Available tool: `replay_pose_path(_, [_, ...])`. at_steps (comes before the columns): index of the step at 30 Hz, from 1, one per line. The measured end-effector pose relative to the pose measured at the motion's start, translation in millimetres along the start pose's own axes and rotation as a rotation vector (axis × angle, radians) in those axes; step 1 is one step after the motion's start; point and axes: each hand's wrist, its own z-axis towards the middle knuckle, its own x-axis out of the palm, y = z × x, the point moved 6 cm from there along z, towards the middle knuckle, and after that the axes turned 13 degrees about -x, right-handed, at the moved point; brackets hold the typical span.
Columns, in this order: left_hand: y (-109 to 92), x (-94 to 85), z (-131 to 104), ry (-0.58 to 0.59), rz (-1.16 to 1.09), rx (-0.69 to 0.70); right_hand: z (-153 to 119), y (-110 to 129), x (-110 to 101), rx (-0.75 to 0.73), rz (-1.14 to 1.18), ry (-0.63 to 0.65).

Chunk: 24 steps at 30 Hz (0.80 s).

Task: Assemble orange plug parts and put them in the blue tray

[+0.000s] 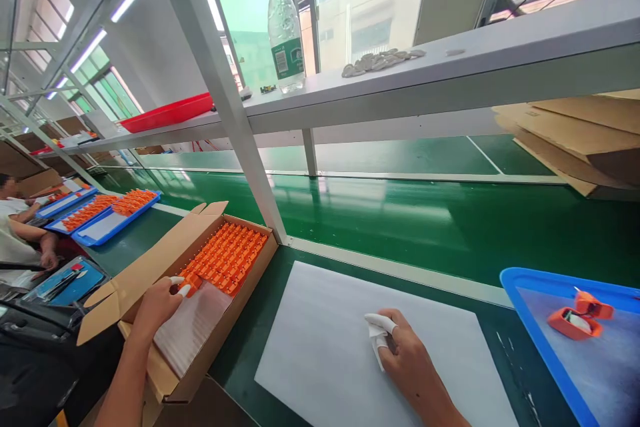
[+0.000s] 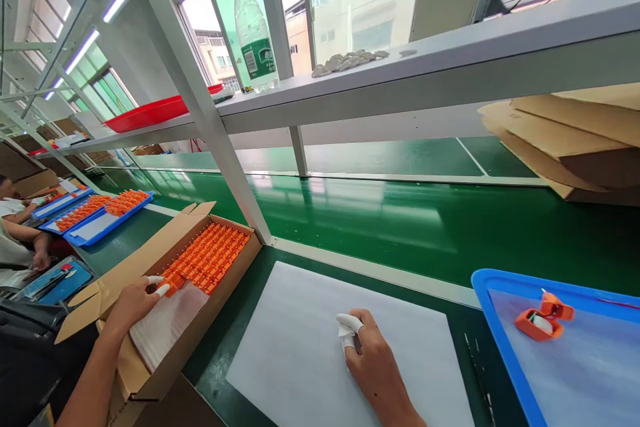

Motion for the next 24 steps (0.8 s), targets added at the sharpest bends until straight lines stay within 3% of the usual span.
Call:
replay_pose_path(9, [-4.4, 25.0, 24.4, 0.129, 0.070, 0.045, 0.2, 0.2, -1.2, 0.031, 0.037, -0.060])
replay_pose_path(24, [-8.2, 39.9, 23.6, 0.106, 0.168, 0.001, -1.5, -2.0, 1.9, 0.016, 0.003, -0.081])
